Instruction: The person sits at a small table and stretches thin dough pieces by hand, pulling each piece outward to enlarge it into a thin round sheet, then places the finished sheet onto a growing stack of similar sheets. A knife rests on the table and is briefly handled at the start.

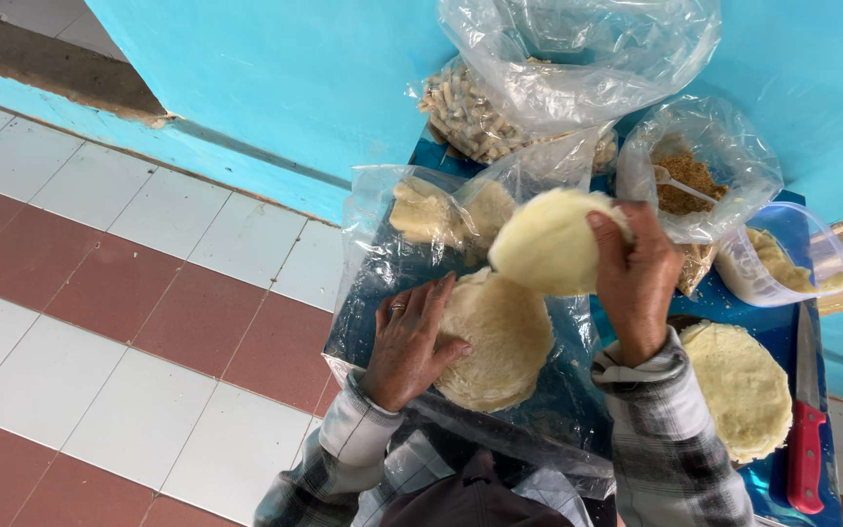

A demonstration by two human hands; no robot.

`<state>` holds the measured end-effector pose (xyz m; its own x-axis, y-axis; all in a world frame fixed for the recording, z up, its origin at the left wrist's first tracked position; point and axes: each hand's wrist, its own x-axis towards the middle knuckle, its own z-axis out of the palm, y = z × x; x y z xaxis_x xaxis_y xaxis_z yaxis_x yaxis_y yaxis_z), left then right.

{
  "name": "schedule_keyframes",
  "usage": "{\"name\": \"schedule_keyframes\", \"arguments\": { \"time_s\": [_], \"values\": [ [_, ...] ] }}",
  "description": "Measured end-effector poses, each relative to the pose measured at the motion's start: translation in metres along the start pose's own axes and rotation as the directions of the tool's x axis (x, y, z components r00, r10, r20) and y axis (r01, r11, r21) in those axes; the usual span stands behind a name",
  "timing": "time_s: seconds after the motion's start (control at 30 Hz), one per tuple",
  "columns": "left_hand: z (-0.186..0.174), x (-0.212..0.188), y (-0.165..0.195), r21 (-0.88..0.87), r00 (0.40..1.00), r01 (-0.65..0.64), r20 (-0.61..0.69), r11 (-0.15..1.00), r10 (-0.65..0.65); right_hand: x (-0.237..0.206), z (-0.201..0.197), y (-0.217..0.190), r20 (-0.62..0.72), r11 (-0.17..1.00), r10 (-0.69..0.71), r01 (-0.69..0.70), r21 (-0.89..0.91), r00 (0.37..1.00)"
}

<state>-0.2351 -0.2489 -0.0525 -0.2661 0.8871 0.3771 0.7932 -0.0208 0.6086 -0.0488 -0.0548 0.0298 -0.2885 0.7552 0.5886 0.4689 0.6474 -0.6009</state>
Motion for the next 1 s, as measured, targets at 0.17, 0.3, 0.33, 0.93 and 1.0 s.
{"name": "schedule_keyframes", "arguments": {
  "time_s": [0.17,0.3,0.33,0.93,1.0],
  "values": [
    [0.006,-0.004,0.015,0.070,0.979,-0.101,-0.172,0.992,0.112,-0.004,-0.034,-0.005,-0.093,0.969,-0.245,0.246,0.005,0.965],
    [0.041,-0.020,0.041,-0.873,0.973,0.229,0.217,0.431,-0.076,-0.042,-0.041,-0.016,0.197,0.835,-0.505,0.533,-0.133,0.840],
    [0.050,-0.020,0.040,-0.928,0.935,0.350,0.337,0.127,-0.112,-0.054,-0.036,-0.021,0.288,0.852,-0.487,0.521,-0.052,0.825],
    [0.033,-0.069,0.039,-0.806,0.813,0.564,0.504,0.179,-0.290,-0.164,-0.027,-0.033,0.547,0.930,0.078,-0.259,0.262,0.833],
    [0.033,-0.069,0.044,-0.824,0.831,0.532,0.463,0.195,-0.309,-0.167,-0.025,-0.032,0.552,0.925,0.079,-0.268,0.271,0.830]
  ]
}}
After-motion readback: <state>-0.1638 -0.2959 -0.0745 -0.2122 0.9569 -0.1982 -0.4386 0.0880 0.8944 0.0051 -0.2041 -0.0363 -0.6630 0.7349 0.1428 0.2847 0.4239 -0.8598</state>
